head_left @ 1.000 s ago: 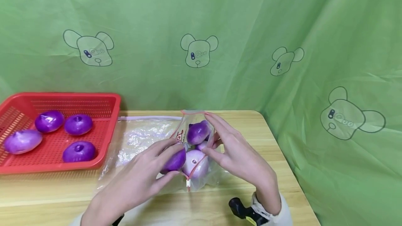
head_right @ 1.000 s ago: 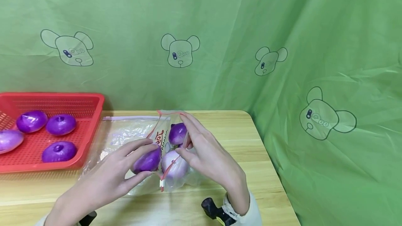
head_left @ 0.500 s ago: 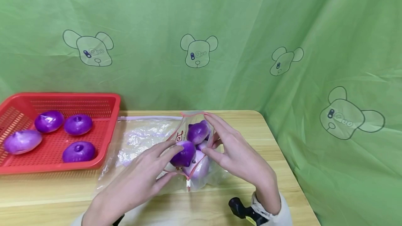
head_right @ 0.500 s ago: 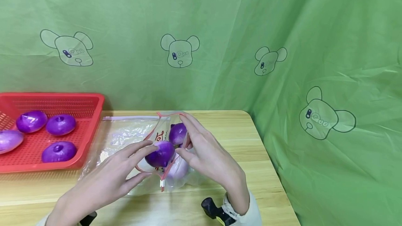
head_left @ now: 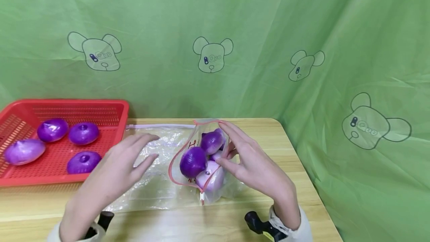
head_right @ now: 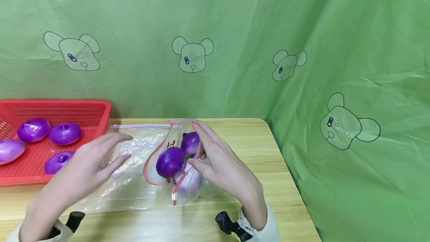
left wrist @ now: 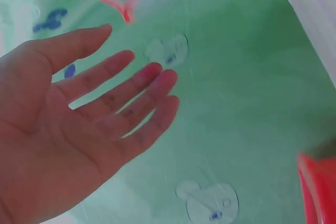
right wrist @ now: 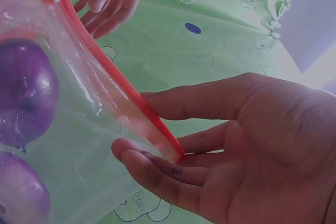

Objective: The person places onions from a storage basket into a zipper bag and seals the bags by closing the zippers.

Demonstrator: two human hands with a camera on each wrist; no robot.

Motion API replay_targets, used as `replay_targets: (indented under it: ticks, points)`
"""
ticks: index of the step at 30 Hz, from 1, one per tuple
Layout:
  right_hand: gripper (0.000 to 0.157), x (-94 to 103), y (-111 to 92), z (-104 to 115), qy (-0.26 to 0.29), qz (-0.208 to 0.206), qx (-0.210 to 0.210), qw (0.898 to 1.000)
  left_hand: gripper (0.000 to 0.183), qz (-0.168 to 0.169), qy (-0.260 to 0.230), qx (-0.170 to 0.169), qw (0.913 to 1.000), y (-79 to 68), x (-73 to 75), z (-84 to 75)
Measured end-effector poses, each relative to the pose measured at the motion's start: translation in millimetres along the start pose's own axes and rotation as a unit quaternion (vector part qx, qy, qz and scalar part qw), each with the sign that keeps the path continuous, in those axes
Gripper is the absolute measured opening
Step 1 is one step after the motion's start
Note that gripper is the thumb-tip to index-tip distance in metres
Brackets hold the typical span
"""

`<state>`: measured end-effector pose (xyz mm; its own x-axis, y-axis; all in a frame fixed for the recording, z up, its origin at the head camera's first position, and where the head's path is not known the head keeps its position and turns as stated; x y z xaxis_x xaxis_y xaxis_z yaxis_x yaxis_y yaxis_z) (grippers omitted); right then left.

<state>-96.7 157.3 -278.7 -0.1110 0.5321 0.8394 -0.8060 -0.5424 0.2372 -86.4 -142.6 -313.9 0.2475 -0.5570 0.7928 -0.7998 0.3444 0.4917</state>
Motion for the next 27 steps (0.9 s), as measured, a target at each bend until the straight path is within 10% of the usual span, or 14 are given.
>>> replay_targets:
  ticks: [27]
  points:
    - [0.083,-1.6,0,1,0.004,-0.001,0.003,1.0,0.059,0.11,0.049,0.222,0.9677,-21.7,36.8,105.4]
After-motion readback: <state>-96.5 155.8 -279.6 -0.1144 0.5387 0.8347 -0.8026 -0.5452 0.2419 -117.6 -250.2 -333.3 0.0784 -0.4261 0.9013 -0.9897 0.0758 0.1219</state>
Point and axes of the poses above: each hand's wrist, its own y-axis towards the middle knuckle, its own x-axis out of the back of the hand, z = x × y, the point moved 1 cm from there along y, towards the middle knuckle, and after that the axes turned 4 degrees about x, right-handed, at the moved point
